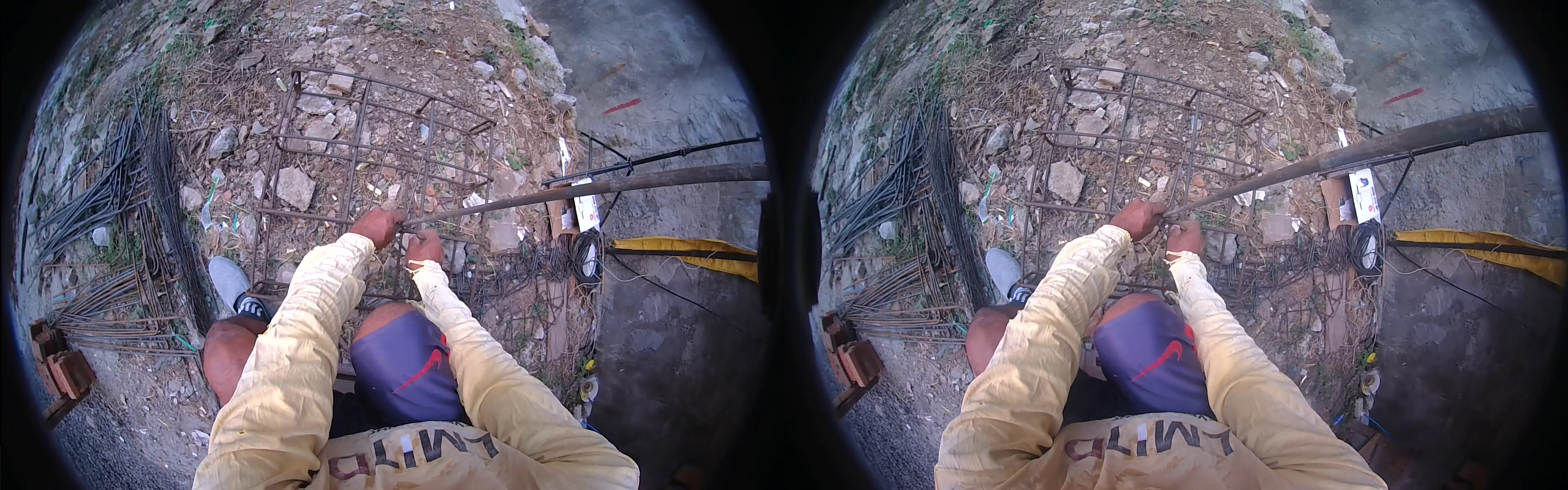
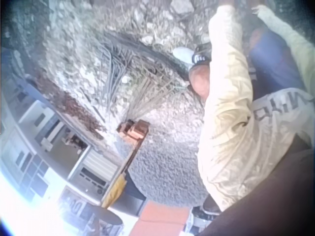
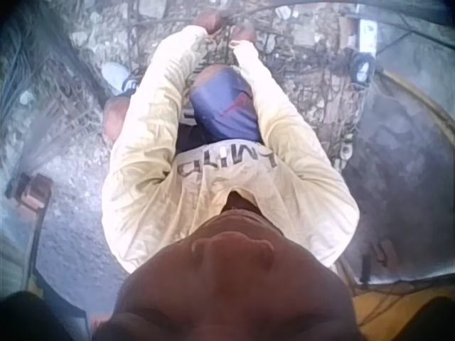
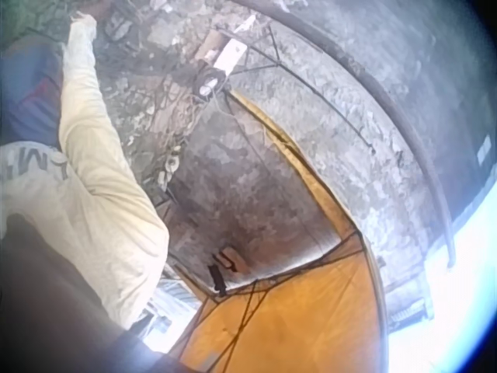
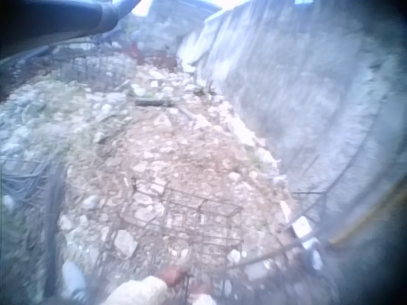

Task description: The person picks up a long metal rod and uses it to adjust and align the bars of a rebar cage on the ground. They repeatedly position the rod and manipulate the cage structure to ensure proper alignment.

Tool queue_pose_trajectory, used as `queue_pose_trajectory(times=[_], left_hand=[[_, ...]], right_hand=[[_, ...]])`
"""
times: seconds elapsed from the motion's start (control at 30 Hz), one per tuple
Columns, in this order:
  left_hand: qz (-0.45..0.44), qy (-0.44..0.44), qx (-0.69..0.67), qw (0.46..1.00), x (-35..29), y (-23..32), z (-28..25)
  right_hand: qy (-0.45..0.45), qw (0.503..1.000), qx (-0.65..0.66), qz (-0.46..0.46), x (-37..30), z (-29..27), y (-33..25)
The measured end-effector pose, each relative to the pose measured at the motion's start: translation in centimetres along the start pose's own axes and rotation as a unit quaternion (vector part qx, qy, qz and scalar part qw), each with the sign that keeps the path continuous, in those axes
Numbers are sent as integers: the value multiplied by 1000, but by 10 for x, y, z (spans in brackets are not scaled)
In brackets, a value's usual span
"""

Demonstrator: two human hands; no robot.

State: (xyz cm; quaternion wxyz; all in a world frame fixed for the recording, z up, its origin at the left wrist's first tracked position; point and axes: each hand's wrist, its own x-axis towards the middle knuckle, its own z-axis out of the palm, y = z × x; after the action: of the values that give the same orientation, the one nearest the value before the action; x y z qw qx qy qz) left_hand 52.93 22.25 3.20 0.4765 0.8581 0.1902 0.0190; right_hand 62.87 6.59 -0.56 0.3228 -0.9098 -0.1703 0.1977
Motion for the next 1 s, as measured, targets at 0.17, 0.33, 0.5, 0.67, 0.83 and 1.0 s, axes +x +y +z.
queue_pose_trajectory(times=[0.17,0.33,0.5,0.67,0.83,1.0], left_hand=[[11,24,-1,1000,-4,-7,-2],[15,30,-2,999,-3,-3,1],[13,35,-7,999,-4,2,-1],[9,36,-2,999,-2,-3,1],[16,32,-5,999,-4,-7,1],[14,16,1,1000,0,-12,-5]], right_hand=[[22,982,-163,-97,-44,-28,-69],[-31,953,-230,-194,-32,-39,-58],[-65,938,-266,-212,-30,-45,-65],[-109,931,-285,-202,-23,-50,-69],[-111,958,-250,-89,-33,-40,-77],[-88,986,-140,-21,-27,-12,-65]])
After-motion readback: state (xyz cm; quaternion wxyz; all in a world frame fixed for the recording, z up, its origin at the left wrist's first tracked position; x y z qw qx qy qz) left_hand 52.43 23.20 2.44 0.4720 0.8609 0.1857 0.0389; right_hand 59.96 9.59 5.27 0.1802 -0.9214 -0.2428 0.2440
